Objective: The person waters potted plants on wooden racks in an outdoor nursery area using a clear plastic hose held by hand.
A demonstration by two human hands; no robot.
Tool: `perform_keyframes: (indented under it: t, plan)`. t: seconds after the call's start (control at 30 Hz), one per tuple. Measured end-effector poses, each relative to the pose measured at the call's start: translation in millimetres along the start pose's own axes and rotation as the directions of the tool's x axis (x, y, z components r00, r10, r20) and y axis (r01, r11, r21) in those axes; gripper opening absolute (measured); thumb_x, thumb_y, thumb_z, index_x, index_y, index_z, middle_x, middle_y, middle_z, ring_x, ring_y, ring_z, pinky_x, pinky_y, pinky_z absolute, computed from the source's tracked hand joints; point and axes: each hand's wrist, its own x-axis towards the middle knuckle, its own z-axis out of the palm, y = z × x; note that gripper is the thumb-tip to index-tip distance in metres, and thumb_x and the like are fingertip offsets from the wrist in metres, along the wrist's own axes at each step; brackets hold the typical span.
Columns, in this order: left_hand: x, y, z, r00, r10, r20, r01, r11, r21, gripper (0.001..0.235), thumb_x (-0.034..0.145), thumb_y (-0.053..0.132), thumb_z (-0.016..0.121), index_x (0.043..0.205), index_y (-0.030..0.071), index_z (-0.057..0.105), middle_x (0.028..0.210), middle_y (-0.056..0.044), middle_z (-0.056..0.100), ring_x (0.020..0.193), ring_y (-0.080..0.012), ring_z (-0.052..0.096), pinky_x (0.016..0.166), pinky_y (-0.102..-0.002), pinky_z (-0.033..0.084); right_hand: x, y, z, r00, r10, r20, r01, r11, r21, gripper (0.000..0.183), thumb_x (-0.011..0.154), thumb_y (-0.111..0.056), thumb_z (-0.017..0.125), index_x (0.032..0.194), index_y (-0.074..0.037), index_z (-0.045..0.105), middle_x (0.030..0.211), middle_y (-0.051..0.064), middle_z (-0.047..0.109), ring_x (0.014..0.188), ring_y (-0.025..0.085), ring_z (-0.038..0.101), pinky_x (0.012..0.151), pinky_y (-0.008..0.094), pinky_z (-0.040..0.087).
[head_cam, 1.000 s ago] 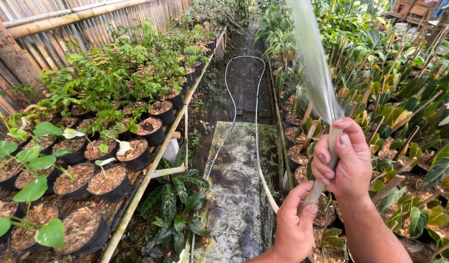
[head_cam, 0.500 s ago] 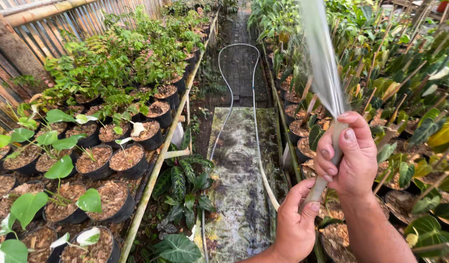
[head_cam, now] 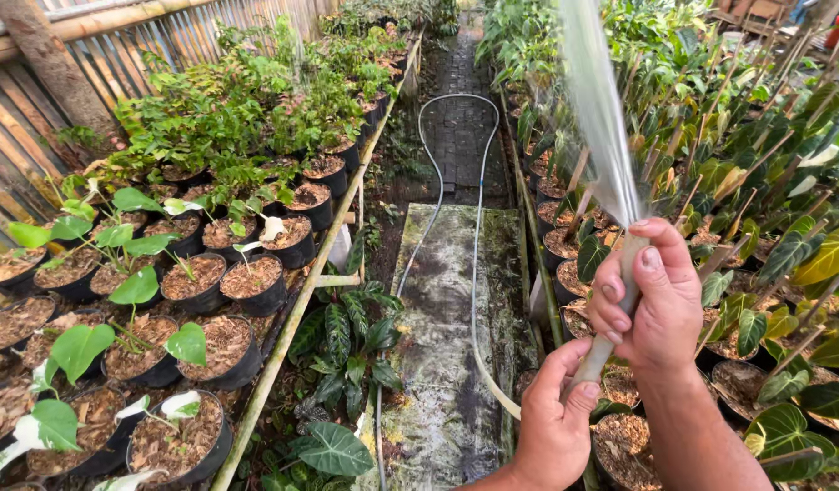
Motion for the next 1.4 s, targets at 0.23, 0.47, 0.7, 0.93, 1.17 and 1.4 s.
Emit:
perform_keyframes:
  t: [0.23,0.47,0.7,0.93,1.17,1.4]
  plan:
    - [6,-4,21,0.998,0.057,-0.014,-0.057,0.998,0.019,0.037,0.104,0.004,0.059,0.141,0.003,0.055,0.113,-0.004,0.066,0.094,-0.0103,0.06,0.086,-0.027,0.053,6,-11,-18,1.0,0.025,0.011,-0.025,0.999,0.031,0.021,0.115,-0.02,0.048,0.135,-0.017,0.052,0.079,0.011,0.052,0.048,0.01,0.04,0.041,0.025,0.038]
    - [18,-23,49,0.999,0.005,-0.05,-0.006,1.0,-0.008,0.037,0.103,0.004,0.059,0.141,0.004,0.056,0.108,-0.003,0.065,0.091,-0.0087,0.058,0.081,-0.026,0.051,14,-20,-49,0.999,0.039,0.02,-0.04,0.998,0.043,0.022,0.115,-0.02,0.048,0.135,-0.017,0.053,0.078,0.011,0.05,0.047,0.01,0.039,0.04,0.024,0.037]
    - [23,-31,66,0.996,0.044,-0.083,-0.042,0.999,0.035,0.036,0.105,0.008,0.059,0.14,0.004,0.055,0.112,-0.003,0.067,0.092,-0.0093,0.059,0.083,-0.027,0.052,18,-24,-70,0.996,0.078,0.037,-0.081,0.994,0.072,0.021,0.115,-0.02,0.048,0.135,-0.017,0.052,0.077,0.011,0.051,0.047,0.01,0.04,0.04,0.025,0.038]
    - [25,-39,67,0.996,-0.02,-0.083,0.023,0.999,0.032,0.036,0.104,0.01,0.059,0.139,0.005,0.056,0.101,-0.003,0.065,0.086,-0.0084,0.057,0.077,-0.025,0.051,19,-25,-72,0.997,0.061,0.048,-0.064,0.995,0.074,0.021,0.114,-0.02,0.048,0.133,-0.016,0.054,0.076,0.011,0.051,0.046,0.01,0.04,0.038,0.025,0.038]
    - [28,-41,64,0.998,0.045,-0.051,-0.047,0.998,-0.032,0.033,0.106,0.006,0.057,0.139,0.004,0.056,0.103,-0.001,0.062,0.087,-0.0076,0.055,0.077,-0.024,0.048,22,-22,-71,0.996,0.062,0.056,-0.067,0.993,0.093,0.022,0.113,-0.02,0.048,0.134,-0.016,0.054,0.076,0.011,0.05,0.046,0.01,0.041,0.038,0.025,0.038]
    - [31,-28,64,0.995,0.077,-0.065,-0.075,0.997,0.032,0.031,0.106,0.008,0.059,0.137,0.004,0.057,0.107,-0.002,0.067,0.087,-0.0067,0.056,0.077,-0.024,0.05,25,-26,-70,0.997,0.048,0.067,-0.053,0.996,0.072,0.021,0.114,-0.021,0.049,0.134,-0.017,0.054,0.077,0.011,0.05,0.046,0.01,0.041,0.039,0.025,0.038]
